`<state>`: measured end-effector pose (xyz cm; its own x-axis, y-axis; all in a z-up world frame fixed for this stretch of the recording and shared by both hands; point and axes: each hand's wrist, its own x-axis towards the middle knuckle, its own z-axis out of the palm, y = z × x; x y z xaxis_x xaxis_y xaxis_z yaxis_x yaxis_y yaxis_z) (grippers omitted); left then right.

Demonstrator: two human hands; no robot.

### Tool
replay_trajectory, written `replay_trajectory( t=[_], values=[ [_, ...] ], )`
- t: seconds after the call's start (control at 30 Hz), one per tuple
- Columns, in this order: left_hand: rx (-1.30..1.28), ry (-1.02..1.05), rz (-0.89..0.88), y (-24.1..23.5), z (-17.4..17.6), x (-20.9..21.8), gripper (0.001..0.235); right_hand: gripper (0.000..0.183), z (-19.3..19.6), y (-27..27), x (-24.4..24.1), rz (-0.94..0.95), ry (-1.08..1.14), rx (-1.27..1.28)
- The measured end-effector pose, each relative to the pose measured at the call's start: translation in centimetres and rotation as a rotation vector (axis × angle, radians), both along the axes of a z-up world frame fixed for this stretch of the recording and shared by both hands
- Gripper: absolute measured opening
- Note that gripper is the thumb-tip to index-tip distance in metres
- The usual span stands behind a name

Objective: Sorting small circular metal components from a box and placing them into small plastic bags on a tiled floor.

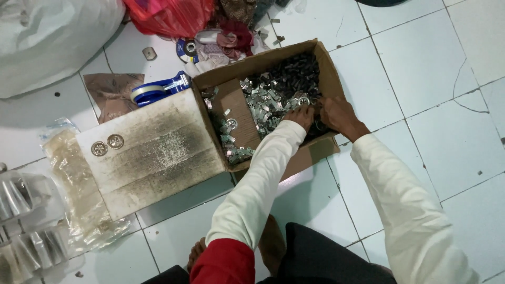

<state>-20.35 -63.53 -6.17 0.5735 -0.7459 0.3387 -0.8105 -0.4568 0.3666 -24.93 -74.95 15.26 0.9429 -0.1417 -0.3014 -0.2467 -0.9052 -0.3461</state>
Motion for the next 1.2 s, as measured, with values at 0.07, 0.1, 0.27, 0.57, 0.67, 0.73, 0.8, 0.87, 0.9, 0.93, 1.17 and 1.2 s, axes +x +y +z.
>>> replay_trajectory(
  t=[0.07,0.1,0.27,0.57,0.67,0.73,0.8,0.87,0.9,0.93,1.17,1.2],
  values=[
    [0.029,0.24,0.035,0.4,0.6,0.5,0.038,0.033,1.8,1.1,0.2,-0.117,-0.036,0.116],
    [0.057,0.481,0.067,0.7,0.9,0.7,0.053,0.035,2.6,1.7,0.3,-0.236,-0.07,0.233],
    [-0.174,0.911,0.251,5.3,6.3,2.0,0.024,0.023,0.0,0.8,1.7,-0.24,-0.271,0.161],
    [-0.414,0.983,0.454,23.2,11.4,10.2,0.021,0.027,2.9,11.9,9.6,-0.283,-0.321,0.714],
    [-0.423,0.941,0.531,33.0,15.9,13.3,0.019,0.028,4.5,19.0,12.2,-0.257,-0.305,0.857],
    [-0.444,0.989,0.586,39.3,18.0,14.8,0.019,0.027,5.2,23.8,13.3,-0.234,-0.295,0.916],
    [-0.543,0.948,0.63,45.3,17.4,16.3,0.019,0.029,5.8,28.6,14.1,-0.14,-0.245,0.983],
    [-0.53,0.925,0.665,48.7,16.0,17.5,0.02,0.029,3.0,31.2,16.2,-0.087,-0.218,0.985],
    [-0.513,0.908,0.693,50.4,15.1,18.1,0.021,0.028,1.4,32.6,17.2,-0.043,-0.192,0.982],
    [-0.52,0.904,0.7,51.6,13.6,19.0,0.021,0.028,1.3,34.2,17.5,-0.032,-0.189,0.981],
    [-0.091,0.924,0.892,54.5,12.6,19.4,0.021,0.018,1.2,41.1,18.3,0.036,-0.162,0.763],
    [-0.04,0.927,0.905,53.8,14.1,18.9,0.017,0.018,1.3,41.4,18.3,0.035,-0.158,0.78]
  ],
)
